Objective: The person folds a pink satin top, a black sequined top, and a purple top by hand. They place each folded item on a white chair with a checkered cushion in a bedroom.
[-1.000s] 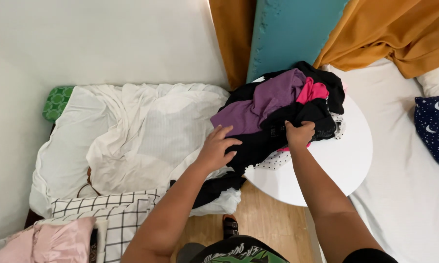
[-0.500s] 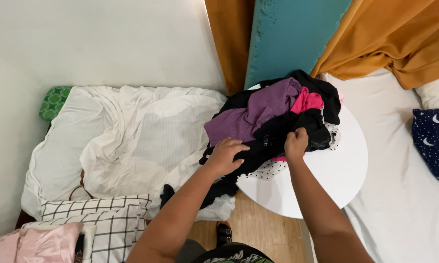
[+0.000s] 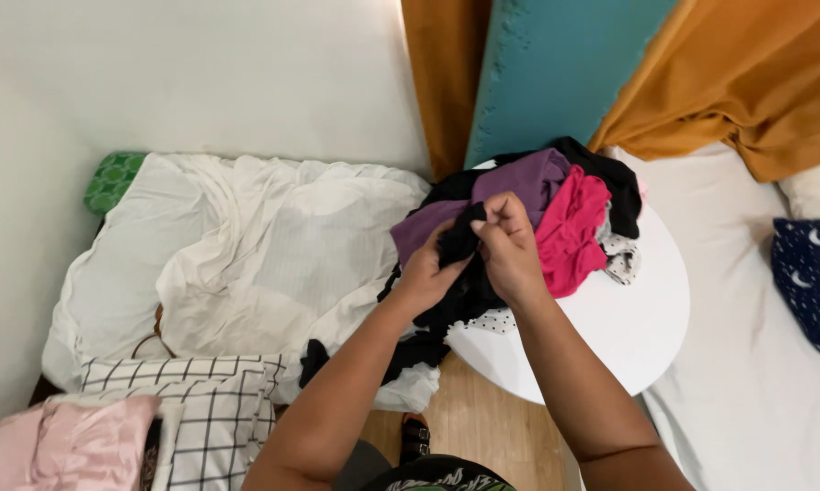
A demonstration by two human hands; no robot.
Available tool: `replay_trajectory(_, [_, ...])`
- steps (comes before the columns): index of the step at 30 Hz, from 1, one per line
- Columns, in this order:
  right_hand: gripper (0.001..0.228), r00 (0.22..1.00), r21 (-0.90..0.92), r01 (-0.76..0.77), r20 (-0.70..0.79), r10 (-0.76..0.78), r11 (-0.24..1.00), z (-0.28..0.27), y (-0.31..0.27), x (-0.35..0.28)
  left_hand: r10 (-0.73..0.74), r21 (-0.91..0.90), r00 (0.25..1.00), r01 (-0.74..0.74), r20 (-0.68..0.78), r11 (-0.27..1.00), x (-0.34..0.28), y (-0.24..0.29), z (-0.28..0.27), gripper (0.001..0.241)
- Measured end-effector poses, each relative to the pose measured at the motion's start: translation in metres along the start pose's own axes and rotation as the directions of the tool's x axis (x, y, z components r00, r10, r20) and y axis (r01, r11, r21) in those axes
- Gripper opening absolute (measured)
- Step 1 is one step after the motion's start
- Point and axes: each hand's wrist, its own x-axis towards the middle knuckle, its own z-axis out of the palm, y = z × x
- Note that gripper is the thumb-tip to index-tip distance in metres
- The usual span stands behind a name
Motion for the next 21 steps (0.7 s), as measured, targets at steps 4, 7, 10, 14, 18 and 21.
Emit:
replay_trajectory(4, [0.022,0.98,0.008,0.077,0.185,-0.077,0.997,0.047,-0.009,0.004,0.178,-0.158,0.973,-0.201,-0.145,0.967,-0.02,-0.013,-0.041,0.043])
replay_trajectory(7, [0.038,0.938,-0.207,0.286,0.258,-0.23,0.936,0.08,-0.002,0.005,0.151,-0.198,0.945,-0.214,-0.291,0.957,-0.05,0.004,-0.077,0.041])
replay_trajectory(10, [0.066,0.933,-0.23,0.093,0.36,-0.004,0.969,0.107,0.021,0.007,0.169,-0.192,0.938,-0.233,-0.302,0.953,-0.08,-0.016,-0.112,0.036])
replay_trajectory(14, [0.074,0.726,-0.333,-0.22,0.572,0.382,0.917,0.144,0.062,-0.006,-0.002,-0.228,0.943,-0.078,-0.333,0.97,-0.135,-0.008,-0.157,0.033])
replay_trajectory(18, [0.035,0.606,-0.483,-0.166,0.638,0.475,0.86,0.201,0.076,-0.035,-0.048,-0.154,0.86,-0.036,-0.508,0.987,-0.197,-0.005,-0.198,0.031])
replay_trajectory(21, [0.018,0.528,-0.52,-0.194,0.659,0.535,0.832,0.24,0.079,-0.06,-0.109,-0.194,0.822,-0.002,-0.56,0.981,-0.248,0.001,-0.226,0.033])
